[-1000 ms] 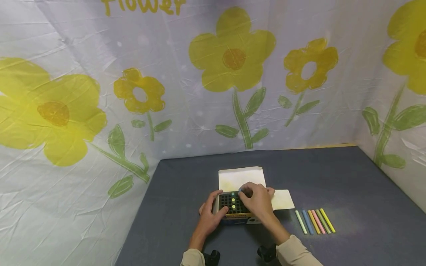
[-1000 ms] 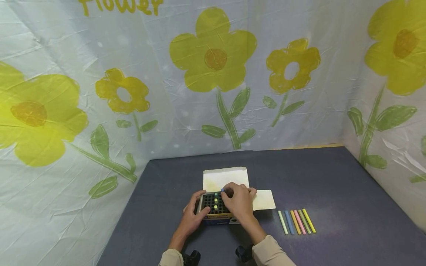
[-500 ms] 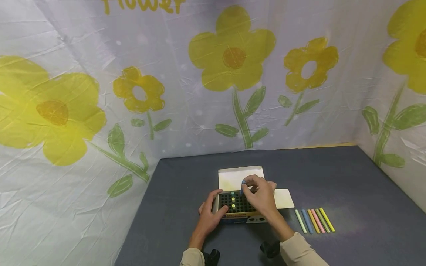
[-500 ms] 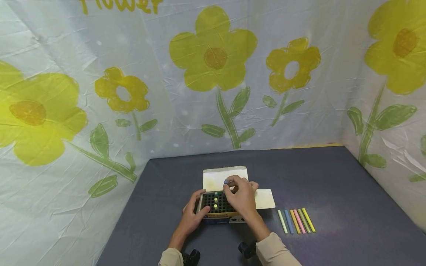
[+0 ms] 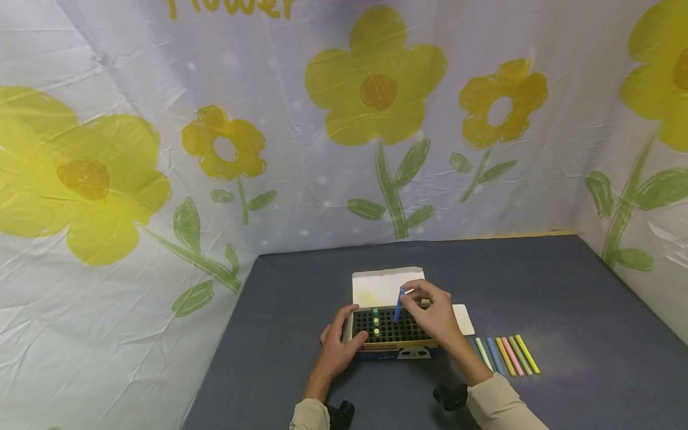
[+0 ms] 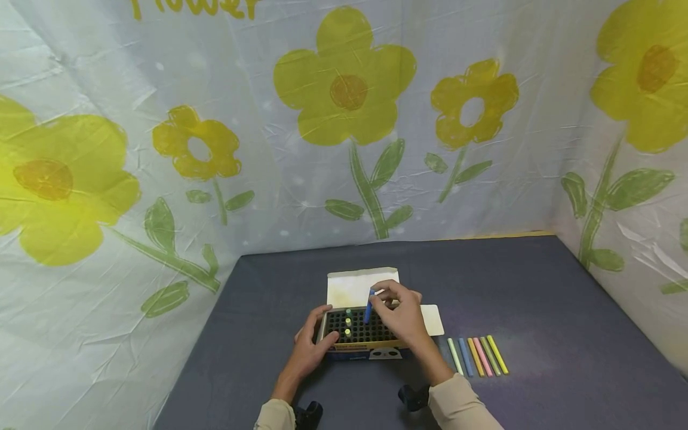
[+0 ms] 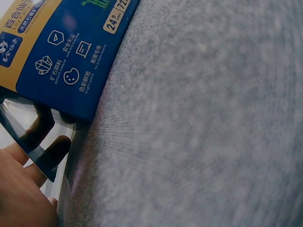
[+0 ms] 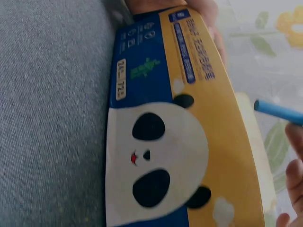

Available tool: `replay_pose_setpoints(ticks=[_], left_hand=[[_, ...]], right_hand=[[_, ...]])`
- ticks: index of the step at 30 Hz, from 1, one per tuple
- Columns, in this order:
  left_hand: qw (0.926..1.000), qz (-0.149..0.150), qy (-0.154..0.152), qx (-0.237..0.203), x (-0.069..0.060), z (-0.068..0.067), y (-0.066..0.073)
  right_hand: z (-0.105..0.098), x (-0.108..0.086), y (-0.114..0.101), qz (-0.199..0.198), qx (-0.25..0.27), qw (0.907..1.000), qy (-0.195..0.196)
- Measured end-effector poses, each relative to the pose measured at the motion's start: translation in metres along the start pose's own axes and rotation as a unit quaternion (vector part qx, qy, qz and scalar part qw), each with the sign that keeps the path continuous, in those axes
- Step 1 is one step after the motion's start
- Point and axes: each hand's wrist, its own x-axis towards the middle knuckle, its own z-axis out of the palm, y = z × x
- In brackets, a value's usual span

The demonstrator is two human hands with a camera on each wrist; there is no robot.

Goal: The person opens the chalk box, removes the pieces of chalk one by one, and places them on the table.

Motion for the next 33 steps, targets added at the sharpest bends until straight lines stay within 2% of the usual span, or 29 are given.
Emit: replay_pose_setpoints(ticks=[5, 9, 26, 33], left_hand=[[1.0000, -0.007, 0.003, -0.001, -0.001, 0.001, 0.001], [0.9999, -0.013, 0.003, 0.000, -0.001, 0.001, 0.001], [0.9999, -0.015, 0.005, 0.003, -0.002, -0.001, 0.003], [0.9999, -0.010, 0.005, -0.002, -0.001, 0.000, 0.003]], right_hand=[[-0.015, 0.000, 0.003, 0.025, 0.030, 0.9989, -0.028], [-0.028, -0.001, 0.008, 0.025, 0.034, 0.9985, -0.036], [-0.072, -0.015, 0.017, 0.069, 0.004, 0.9967, -0.042], [-0.091, -0.022, 0.028, 0.089, -0.019, 0.9954, -0.030]])
